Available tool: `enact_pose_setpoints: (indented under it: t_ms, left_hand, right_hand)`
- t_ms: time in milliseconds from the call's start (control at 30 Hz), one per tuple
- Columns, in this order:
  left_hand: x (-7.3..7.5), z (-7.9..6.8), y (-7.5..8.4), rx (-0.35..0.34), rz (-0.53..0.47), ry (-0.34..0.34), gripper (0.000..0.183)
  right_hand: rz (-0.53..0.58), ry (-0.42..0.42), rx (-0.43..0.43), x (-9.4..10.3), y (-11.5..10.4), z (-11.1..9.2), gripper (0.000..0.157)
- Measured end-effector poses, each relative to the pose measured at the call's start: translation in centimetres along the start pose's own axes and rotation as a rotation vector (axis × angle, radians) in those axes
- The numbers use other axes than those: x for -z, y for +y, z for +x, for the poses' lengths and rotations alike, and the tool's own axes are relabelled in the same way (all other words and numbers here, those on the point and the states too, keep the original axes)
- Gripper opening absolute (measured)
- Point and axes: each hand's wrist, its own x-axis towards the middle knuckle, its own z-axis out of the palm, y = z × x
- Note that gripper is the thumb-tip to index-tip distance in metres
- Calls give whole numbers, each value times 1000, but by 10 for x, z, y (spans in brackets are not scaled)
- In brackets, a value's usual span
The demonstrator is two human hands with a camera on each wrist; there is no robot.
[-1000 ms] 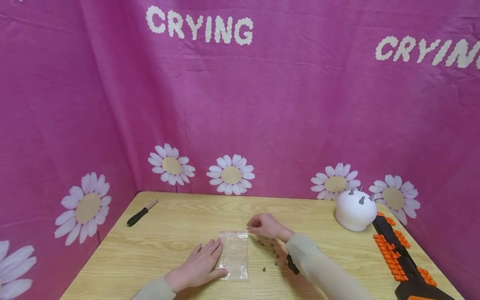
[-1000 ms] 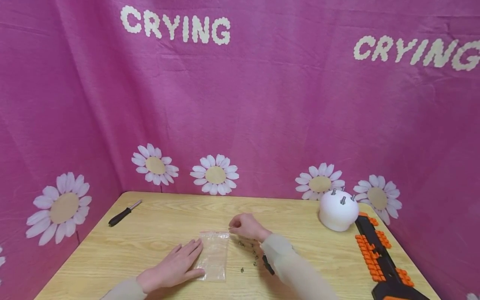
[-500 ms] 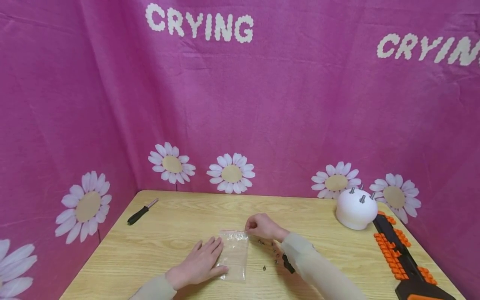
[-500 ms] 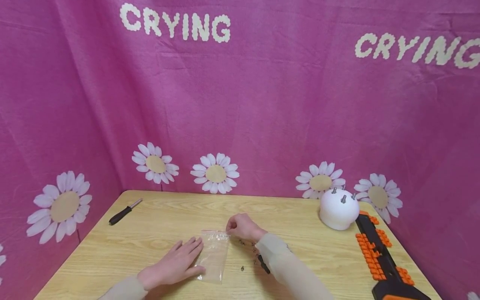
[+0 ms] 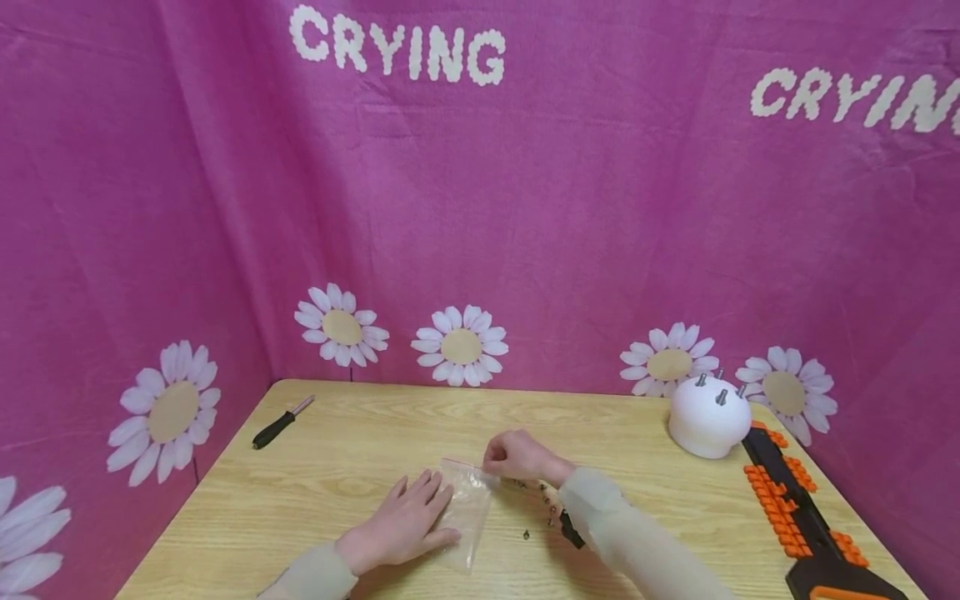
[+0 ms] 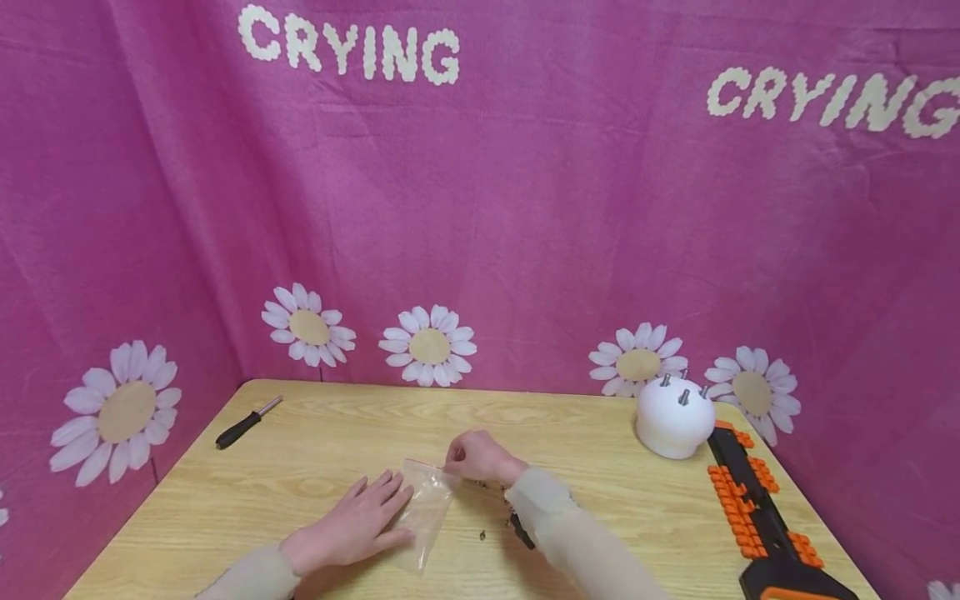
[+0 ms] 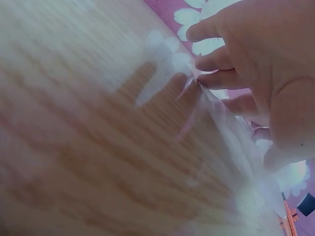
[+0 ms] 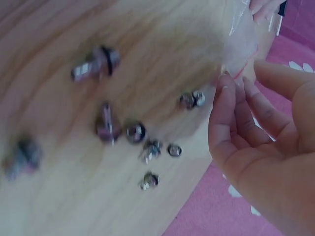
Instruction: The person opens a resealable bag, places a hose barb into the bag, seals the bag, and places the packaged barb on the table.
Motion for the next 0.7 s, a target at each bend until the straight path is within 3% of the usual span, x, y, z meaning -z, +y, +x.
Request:
enact_pose_setpoints:
  t_ms: [167,367,700]
  left_hand:
    - [-3,2,0,21,-31,1,70]
    - [-6,5,0,61,-86,-18,79]
    - [-4,3,2,-7,-27,2,81]
  right_hand:
    - [-1,0,3,-8,-2,-1,6]
    - [61,-61,-31,-12,-9,-9,7]
    - [68,-27,-97,-17,-20,-11,11]
